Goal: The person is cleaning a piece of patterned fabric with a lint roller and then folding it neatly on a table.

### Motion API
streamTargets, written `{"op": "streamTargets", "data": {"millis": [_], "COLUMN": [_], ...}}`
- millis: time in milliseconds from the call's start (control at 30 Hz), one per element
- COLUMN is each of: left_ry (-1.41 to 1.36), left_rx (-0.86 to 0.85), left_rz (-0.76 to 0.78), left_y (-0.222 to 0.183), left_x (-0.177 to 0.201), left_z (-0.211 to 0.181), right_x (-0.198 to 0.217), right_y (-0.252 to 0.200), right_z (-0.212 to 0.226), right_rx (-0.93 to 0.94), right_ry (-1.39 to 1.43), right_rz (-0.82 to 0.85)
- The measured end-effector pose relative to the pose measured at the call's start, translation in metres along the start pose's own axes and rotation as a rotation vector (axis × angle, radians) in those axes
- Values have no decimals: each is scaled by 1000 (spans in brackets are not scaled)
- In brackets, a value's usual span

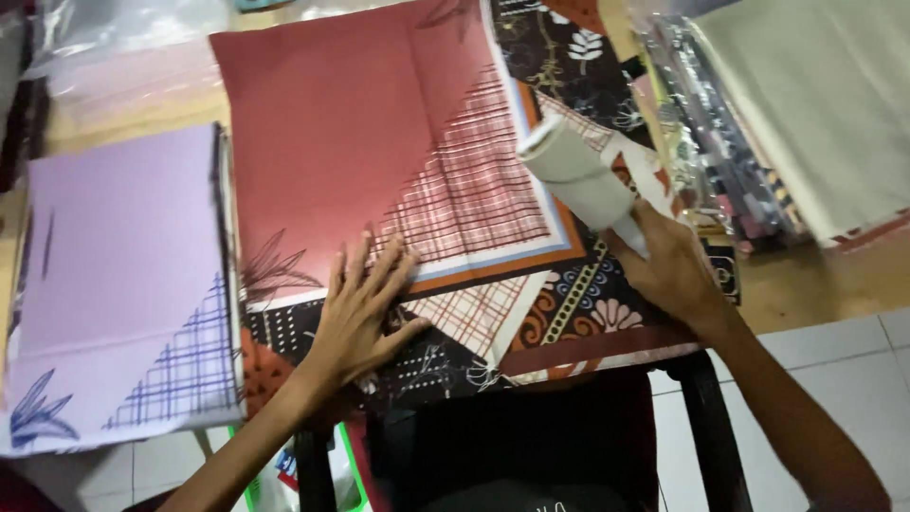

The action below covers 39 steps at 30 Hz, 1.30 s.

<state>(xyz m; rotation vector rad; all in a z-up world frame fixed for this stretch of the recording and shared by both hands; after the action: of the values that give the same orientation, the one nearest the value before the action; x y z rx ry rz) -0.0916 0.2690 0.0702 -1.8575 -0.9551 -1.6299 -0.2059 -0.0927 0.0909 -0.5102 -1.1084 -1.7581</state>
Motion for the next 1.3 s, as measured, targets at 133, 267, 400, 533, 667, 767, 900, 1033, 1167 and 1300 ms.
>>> {"op": "streamTargets", "data": {"millis": [133,267,400,533,667,767,900,1033,1167,1300], "left_ry": [-27,18,-40,-89,-100,-109,-142,-175,-616,-729], "left_rx": [92,262,280,292,261,285,332,270,347,484], "left_rz": [49,31,21,29,74,125,195,159,-114,-449], "left_y": [-18,-45,-46,-49,-58,-72,-83,-88,-85,-34], "left_x": [20,25,30,29,50,52,47,48,62,101], "left_z": [35,66,71,75,62,61,60,60,97,168], "right_x": [-37,-70,-74,-75,-85,-94,-141,-193,-248,-253], "right_y": [42,49,44,40,59,92,122,141,168,164], "right_z": [8,-20,-22,-26,-18,45,122,175,180,183], "right_rx": [409,549,590,489,425,471,509,534,793,817], "right_ry": [16,9,23,-19,11,10,266,250,46,-52], "right_rz": [118,174,191,197,220,232,204,434,386,426]}}
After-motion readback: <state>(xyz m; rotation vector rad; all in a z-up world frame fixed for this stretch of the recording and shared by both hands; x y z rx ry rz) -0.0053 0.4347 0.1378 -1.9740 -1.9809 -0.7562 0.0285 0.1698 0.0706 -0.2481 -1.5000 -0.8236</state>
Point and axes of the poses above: each hand's wrist, its own y-axis towards the middle knuckle, its own x-axis out of the back of the hand, z = x × y, the point moved 4 cm from there along y, towards the middle knuckle, and after that the axes turned 11 degrees about x, right-handed, at the moved point
